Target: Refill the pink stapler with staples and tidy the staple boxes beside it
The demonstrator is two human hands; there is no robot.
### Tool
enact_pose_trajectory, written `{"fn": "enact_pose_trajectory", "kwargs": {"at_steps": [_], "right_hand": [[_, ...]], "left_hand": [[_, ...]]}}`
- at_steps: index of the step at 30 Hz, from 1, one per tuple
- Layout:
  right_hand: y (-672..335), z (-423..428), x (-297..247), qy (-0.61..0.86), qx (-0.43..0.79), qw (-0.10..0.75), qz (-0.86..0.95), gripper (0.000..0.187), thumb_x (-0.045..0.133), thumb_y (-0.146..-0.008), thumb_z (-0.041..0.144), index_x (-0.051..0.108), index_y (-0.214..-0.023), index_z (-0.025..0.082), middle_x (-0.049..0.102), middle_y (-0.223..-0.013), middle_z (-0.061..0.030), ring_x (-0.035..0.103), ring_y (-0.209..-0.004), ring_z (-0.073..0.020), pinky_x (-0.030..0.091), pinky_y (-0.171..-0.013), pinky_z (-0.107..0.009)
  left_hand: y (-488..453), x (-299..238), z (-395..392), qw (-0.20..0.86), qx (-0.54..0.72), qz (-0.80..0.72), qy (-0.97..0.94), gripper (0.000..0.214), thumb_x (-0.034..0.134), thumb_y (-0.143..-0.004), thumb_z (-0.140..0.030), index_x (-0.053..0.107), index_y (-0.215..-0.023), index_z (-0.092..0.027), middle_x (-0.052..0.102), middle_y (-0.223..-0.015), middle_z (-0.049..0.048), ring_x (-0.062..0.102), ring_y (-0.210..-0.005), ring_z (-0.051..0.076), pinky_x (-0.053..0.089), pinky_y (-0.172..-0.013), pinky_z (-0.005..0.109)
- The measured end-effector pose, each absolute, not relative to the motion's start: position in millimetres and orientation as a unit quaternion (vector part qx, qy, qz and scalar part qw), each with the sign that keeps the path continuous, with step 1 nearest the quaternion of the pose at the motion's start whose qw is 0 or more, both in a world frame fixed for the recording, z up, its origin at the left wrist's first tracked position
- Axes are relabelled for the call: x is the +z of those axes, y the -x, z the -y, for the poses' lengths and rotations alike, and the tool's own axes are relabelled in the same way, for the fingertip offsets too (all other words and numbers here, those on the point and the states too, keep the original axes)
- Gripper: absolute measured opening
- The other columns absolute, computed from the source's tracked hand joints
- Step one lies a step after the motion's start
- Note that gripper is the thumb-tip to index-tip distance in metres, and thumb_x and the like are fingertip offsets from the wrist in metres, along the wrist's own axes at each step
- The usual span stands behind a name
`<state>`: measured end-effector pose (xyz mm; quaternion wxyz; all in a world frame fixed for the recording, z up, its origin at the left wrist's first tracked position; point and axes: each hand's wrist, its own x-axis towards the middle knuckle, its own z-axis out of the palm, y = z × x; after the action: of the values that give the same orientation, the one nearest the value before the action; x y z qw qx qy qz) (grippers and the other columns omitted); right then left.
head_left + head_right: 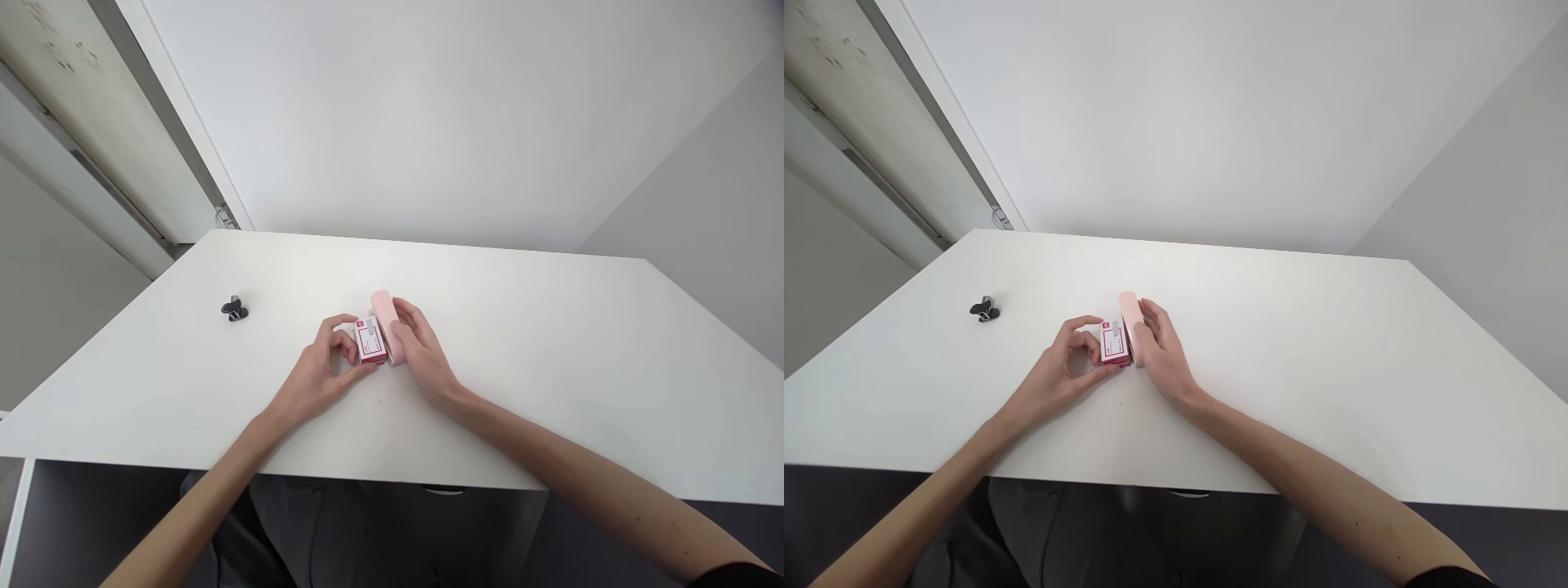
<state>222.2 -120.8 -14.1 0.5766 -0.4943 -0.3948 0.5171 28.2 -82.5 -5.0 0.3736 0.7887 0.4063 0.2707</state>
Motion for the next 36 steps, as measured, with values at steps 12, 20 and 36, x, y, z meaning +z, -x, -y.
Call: {"fn": "enact_pose_trajectory", "kwargs": {"at_steps": [12, 20, 36], "right_hand": [[-221.9, 121.6, -12.9, 0.488, 0.527, 0.574, 0.393, 0.056, 0.063, -0.098, 0.047, 0.052, -0.151, 0.036, 0.044, -0.169, 0.0013, 0.036, -0.159, -0.0229, 0.028, -0.134, -0.047], [-229.0, 116.2, -24.7, 0.506, 0.494, 0.586, 0.395, 0.049, 0.058, -0.099, 0.052, 0.057, -0.146, 0.040, 0.048, -0.165, 0.0042, 0.037, -0.158, -0.0244, 0.028, -0.133, -0.049], [-225.8, 114.9, -22.8, 0.519, 0.492, 0.570, 0.404, 0.047, 0.055, -0.101, 0.048, 0.054, -0.146, 0.036, 0.050, -0.164, 0.0012, 0.044, -0.153, -0.0223, 0.035, -0.129, -0.046]], "left_hand": [[-16.2, 1.5, 73.9, 0.254, 0.341, -0.453, -0.784, 0.040, 0.065, -0.096, -0.047, 0.055, -0.129, -0.027, 0.059, -0.094, 0.0004, 0.063, -0.094, 0.021, 0.051, -0.094, 0.038], [47.8, -6.9, 38.1, -0.025, 0.331, -0.585, -0.740, 0.051, 0.064, -0.091, -0.044, 0.051, -0.135, -0.022, 0.048, -0.149, 0.0185, 0.038, -0.145, 0.043, 0.033, -0.120, 0.065], [7.9, -8.0, 54.8, 0.176, 0.252, -0.472, -0.826, 0.080, 0.041, -0.081, -0.009, 0.023, -0.158, -0.013, 0.048, -0.164, 0.0179, 0.033, -0.159, 0.033, 0.034, -0.125, 0.062]]}}
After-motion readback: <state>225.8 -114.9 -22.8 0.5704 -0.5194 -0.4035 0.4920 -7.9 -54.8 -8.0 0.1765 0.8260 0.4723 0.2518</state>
